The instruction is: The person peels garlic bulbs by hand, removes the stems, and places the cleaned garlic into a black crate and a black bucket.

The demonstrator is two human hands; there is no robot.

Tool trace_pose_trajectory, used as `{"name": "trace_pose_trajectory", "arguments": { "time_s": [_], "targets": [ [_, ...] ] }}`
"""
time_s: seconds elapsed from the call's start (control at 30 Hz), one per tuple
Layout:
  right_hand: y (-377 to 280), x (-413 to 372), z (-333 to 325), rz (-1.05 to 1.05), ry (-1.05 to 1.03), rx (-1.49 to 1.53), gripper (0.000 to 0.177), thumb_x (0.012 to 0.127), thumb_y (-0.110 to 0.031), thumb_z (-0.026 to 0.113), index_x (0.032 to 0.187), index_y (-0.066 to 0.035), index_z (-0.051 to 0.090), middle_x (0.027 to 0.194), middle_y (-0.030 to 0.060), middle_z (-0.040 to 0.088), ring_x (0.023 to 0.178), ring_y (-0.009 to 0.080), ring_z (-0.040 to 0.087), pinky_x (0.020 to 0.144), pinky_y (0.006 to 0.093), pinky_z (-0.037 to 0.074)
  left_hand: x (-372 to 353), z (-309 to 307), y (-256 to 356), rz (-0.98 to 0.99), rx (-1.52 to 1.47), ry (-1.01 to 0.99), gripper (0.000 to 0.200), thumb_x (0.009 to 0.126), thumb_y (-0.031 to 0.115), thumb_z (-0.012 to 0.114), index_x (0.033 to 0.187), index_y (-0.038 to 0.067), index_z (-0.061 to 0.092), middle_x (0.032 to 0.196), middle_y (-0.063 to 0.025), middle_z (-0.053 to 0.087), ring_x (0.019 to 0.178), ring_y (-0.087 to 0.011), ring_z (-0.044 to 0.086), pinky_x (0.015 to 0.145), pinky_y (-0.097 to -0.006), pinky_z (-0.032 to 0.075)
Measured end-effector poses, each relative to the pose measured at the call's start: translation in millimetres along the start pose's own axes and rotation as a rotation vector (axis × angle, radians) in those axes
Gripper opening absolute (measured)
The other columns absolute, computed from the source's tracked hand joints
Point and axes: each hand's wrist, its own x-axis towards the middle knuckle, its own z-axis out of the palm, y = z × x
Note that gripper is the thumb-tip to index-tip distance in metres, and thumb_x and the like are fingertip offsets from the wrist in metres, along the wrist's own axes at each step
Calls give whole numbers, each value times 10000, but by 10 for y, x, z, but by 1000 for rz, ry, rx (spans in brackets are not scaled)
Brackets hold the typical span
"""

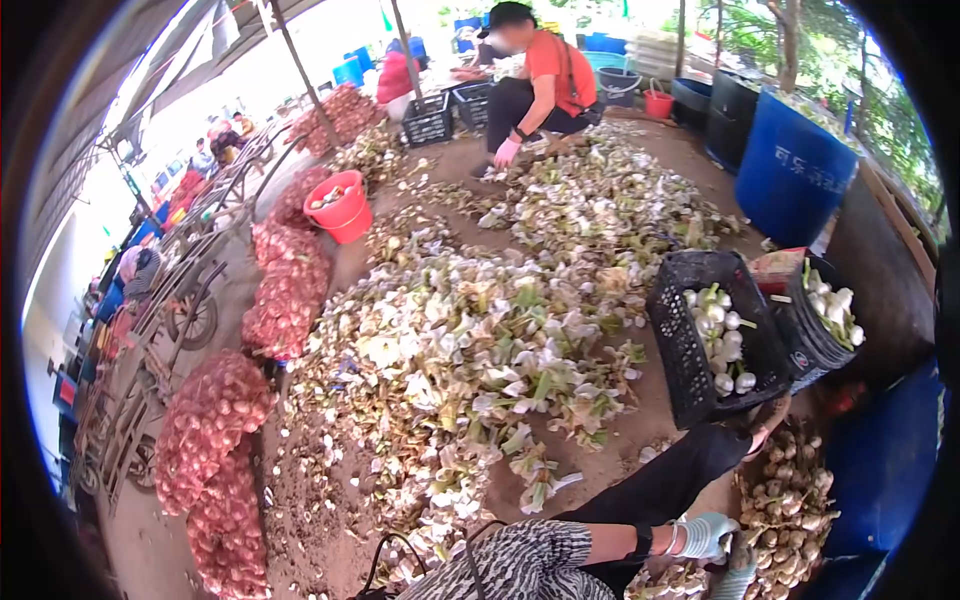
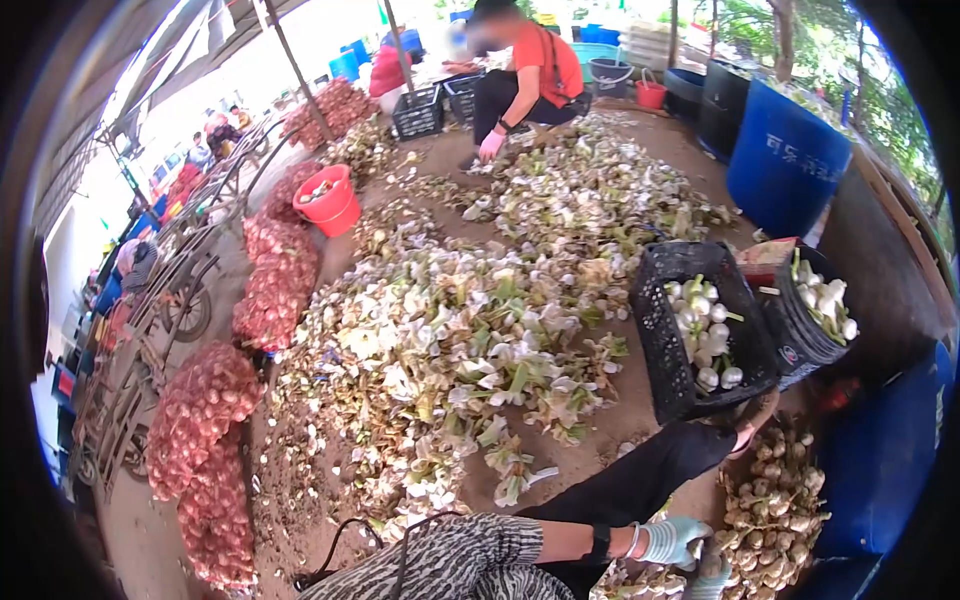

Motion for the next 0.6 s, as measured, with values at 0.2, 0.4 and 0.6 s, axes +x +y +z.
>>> {"name": "trace_pose_trajectory", "arguments": {
  "time_s": [0.2,0.4,0.6],
  "targets": [
    [10,-134,-222,-658,-56,-1052,511,714,-216,683,1151,-7,520,1126,174,553,1074,309,504,928,387,404,102,-39,-39,-153,-77,18,406,553,129,716,934,48,606,745,-145,627,730,-321,615,615,-368,472],
    [-732,-399,-41,-589,55,-704,505,671,-95,677,1153,-46,535,999,149,604,827,319,573,719,396,461,108,-115,111,-237,-200,-107,415,572,120,719,961,12,628,731,-133,643,688,-244,626,629,-330,486],
    [-82,-346,-212,-685,96,-1031,383,739,-166,606,1105,-65,556,1019,121,597,906,268,570,801,412,439,24,-215,242,-278,-221,-115,340,641,145,677,946,0,636,701,-129,637,648,-189,626,573,-321,477]
  ]
}}
